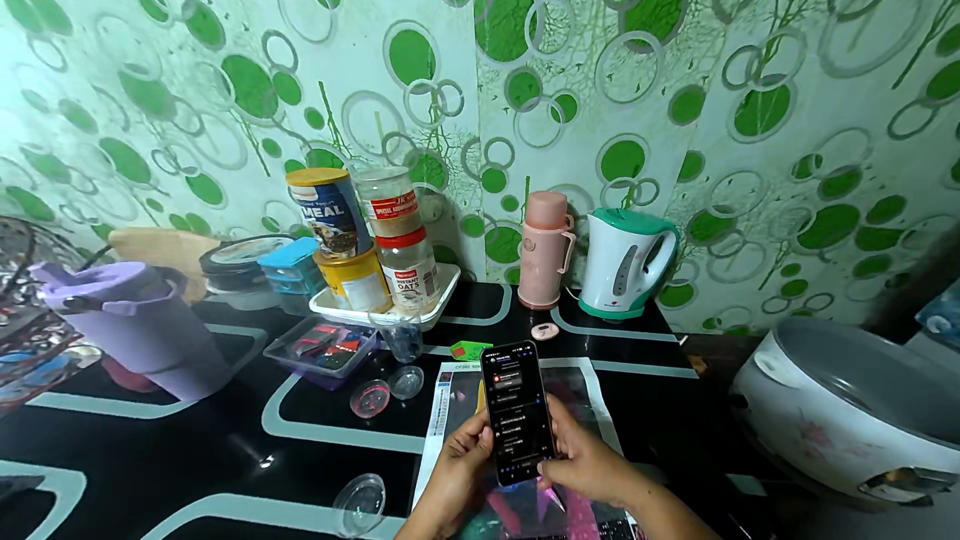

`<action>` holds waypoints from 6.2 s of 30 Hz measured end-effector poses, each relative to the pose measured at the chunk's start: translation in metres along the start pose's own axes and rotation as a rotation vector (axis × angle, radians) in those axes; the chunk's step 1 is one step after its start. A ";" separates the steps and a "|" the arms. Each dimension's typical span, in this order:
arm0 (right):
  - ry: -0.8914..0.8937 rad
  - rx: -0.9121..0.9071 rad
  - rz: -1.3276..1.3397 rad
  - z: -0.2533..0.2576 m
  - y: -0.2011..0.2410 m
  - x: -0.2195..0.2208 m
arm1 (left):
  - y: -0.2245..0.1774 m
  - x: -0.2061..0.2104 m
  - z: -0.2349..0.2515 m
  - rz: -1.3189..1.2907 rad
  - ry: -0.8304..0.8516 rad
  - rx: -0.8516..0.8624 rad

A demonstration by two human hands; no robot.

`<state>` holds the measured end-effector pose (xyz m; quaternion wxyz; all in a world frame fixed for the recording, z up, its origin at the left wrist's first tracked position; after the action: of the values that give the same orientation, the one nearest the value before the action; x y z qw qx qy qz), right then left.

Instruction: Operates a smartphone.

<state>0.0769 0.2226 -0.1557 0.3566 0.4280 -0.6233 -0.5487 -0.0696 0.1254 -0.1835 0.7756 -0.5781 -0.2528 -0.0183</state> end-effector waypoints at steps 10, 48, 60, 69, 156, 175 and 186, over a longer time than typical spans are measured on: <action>-0.011 0.001 0.002 0.000 -0.001 0.000 | -0.001 0.000 0.000 0.013 0.010 0.010; -0.013 -0.017 0.005 0.000 -0.001 0.000 | -0.001 0.000 0.000 0.009 -0.013 -0.009; -0.010 -0.016 0.007 0.000 -0.001 0.000 | -0.002 0.001 0.000 0.006 -0.011 -0.006; -0.024 -0.007 0.001 -0.001 -0.001 0.000 | -0.001 0.000 0.000 0.006 0.007 0.001; -0.046 0.082 0.071 -0.002 0.003 0.002 | -0.003 0.001 0.000 0.007 0.018 -0.002; -0.015 0.107 0.232 -0.005 0.006 0.004 | -0.004 0.002 0.000 -0.016 0.031 0.001; 0.009 0.109 0.389 -0.008 0.012 0.009 | -0.010 0.003 -0.001 -0.001 0.043 0.018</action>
<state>0.0793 0.2113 -0.1428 0.4349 0.3206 -0.7214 -0.4332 -0.0700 0.1220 -0.1732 0.7861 -0.5702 -0.2366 -0.0289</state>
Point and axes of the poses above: each hand's wrist, its own z-axis towards the middle knuckle, its own x-axis out of the palm, y = z × x, the point moved 5 cm from there along z, towards the middle knuckle, and after that the axes turned 6 degrees about x, right-handed, at the moved point
